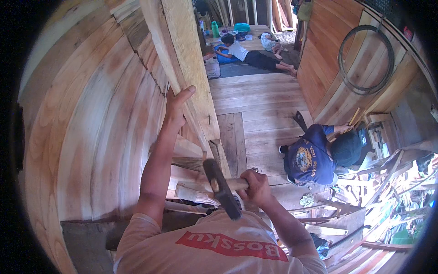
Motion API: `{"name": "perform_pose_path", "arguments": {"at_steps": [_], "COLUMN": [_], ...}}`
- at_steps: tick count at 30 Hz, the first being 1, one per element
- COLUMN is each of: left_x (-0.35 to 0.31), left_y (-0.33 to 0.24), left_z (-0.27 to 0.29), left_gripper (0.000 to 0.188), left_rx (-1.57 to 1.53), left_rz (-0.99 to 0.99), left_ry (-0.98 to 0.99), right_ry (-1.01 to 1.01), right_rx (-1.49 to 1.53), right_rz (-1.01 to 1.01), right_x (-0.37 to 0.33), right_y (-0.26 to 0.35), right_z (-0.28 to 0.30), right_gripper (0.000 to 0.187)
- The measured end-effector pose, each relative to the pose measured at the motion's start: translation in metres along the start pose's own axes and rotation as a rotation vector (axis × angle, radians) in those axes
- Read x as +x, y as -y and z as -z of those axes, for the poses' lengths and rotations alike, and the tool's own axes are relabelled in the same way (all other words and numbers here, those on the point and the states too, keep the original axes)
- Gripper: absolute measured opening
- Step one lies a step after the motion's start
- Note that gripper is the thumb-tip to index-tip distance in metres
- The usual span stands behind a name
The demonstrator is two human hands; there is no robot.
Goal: The person uses a metal bar and a hammer to split a piece of wood on a workbench. They repeatedly strike the bar to drive it through the wood, then remove the split pieces and repeat the process with another piece.
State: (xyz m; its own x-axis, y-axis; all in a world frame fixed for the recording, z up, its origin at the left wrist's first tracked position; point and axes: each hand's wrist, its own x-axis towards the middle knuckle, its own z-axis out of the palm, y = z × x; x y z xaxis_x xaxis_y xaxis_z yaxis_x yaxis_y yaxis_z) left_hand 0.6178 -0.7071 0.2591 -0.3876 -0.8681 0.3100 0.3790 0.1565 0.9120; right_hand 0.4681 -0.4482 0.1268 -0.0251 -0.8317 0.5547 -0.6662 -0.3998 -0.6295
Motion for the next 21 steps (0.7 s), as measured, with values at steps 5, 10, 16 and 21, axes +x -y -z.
{"name": "perform_pose_path", "arguments": {"at_steps": [5, 10, 16, 21], "left_x": [-0.007, 0.003, -0.005, -0.007], "left_y": [-0.023, -0.029, -0.032, -0.038], "left_z": [-0.012, -0.009, -0.005, -0.006], "left_gripper": [0.063, 0.059, 0.058, 0.060], "left_rx": [0.038, 0.022, -0.012, -0.001], "left_rz": [-0.013, -0.057, -0.044, -0.046], "left_ry": [-0.041, -0.044, -0.042, -0.072], "right_ry": [-0.024, 0.088, -0.067, -0.097], "right_rx": [-0.113, -0.257, -0.285, -0.207], "right_rz": [0.085, -0.059, 0.274, 0.117], "right_x": [0.026, 0.040, 0.051, 0.058], "right_y": [-0.017, -0.023, -0.019, -0.006], "right_z": [-0.016, -0.022, -0.014, -0.004], "right_gripper": [0.038, 0.034, 0.024, 0.024]}}
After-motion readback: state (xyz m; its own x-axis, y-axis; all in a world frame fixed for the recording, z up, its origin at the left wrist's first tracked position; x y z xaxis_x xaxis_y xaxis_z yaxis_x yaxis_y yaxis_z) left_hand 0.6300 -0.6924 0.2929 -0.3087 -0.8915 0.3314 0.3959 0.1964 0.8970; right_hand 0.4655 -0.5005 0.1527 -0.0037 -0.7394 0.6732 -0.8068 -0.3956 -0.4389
